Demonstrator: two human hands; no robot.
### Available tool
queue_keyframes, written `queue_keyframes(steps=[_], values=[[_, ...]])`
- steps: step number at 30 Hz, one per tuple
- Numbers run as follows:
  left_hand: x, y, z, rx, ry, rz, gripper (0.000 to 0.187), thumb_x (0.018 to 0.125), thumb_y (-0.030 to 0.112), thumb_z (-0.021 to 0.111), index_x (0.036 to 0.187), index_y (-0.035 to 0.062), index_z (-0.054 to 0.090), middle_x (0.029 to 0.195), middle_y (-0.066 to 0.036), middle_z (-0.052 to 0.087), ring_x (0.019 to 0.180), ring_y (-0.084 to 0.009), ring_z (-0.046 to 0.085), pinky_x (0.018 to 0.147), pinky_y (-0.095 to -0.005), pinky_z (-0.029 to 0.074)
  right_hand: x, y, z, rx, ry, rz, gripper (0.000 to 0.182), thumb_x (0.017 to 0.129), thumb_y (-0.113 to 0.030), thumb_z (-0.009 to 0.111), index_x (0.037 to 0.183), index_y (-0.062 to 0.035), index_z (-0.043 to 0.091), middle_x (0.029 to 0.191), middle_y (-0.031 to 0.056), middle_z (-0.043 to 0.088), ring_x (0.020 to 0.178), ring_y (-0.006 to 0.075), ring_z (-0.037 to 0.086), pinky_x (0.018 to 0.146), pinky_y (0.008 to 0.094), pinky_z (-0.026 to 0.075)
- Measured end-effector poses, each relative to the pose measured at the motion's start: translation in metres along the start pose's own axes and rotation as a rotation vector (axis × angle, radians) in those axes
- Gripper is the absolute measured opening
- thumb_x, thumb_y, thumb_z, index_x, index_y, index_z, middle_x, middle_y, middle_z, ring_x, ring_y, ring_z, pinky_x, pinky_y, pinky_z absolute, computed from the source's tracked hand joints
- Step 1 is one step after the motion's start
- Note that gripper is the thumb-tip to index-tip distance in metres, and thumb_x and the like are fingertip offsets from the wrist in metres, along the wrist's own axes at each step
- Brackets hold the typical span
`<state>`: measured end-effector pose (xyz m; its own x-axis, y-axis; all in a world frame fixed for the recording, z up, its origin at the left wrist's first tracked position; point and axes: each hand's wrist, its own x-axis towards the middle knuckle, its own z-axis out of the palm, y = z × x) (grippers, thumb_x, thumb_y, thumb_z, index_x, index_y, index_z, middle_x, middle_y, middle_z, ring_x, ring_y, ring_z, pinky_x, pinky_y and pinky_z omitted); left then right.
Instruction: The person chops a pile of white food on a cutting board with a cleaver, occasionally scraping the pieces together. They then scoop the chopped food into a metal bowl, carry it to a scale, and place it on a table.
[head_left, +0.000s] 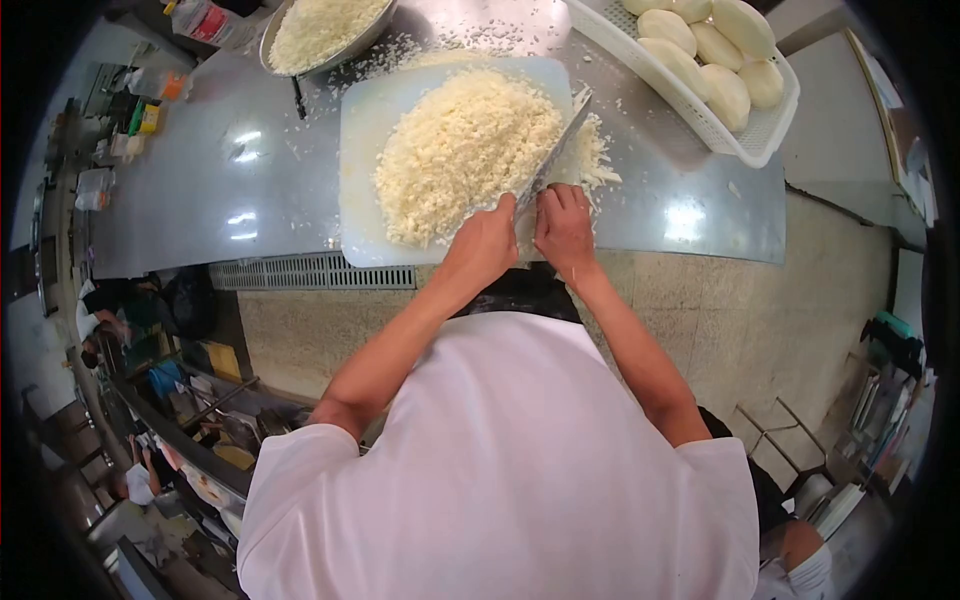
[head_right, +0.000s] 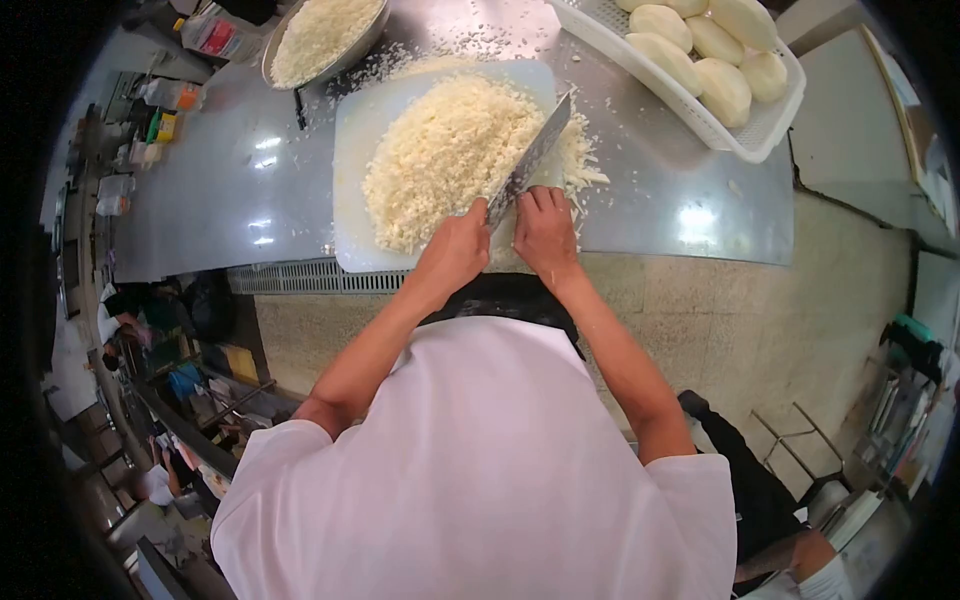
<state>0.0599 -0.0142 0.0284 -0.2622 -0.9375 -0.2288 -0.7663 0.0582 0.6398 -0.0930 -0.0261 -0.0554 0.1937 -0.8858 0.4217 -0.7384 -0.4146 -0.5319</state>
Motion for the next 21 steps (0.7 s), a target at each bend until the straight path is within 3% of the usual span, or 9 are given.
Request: queue_keyframes(steps=[21], values=[[-0.002, 0.011, 0.008, -0.036, 0.024, -0.027, 0.015, 0.086, 0.004, 0.053, 0.096, -0.0043, 0.045, 0.070, -0.030, 0.057, 0.072, -0.0486, 0.057, 0.063, -0.0521, 0.043, -0.004, 0.002, 0.005, 0.076, 0.105, 0.048, 0.013, 0.071, 0.004, 0.055, 0.083, 0.0004, 0.052, 0.090, 0.0164, 0.053, 0.087, 0.0361, 0.050, 0.076, 0.0436, 0.044]])
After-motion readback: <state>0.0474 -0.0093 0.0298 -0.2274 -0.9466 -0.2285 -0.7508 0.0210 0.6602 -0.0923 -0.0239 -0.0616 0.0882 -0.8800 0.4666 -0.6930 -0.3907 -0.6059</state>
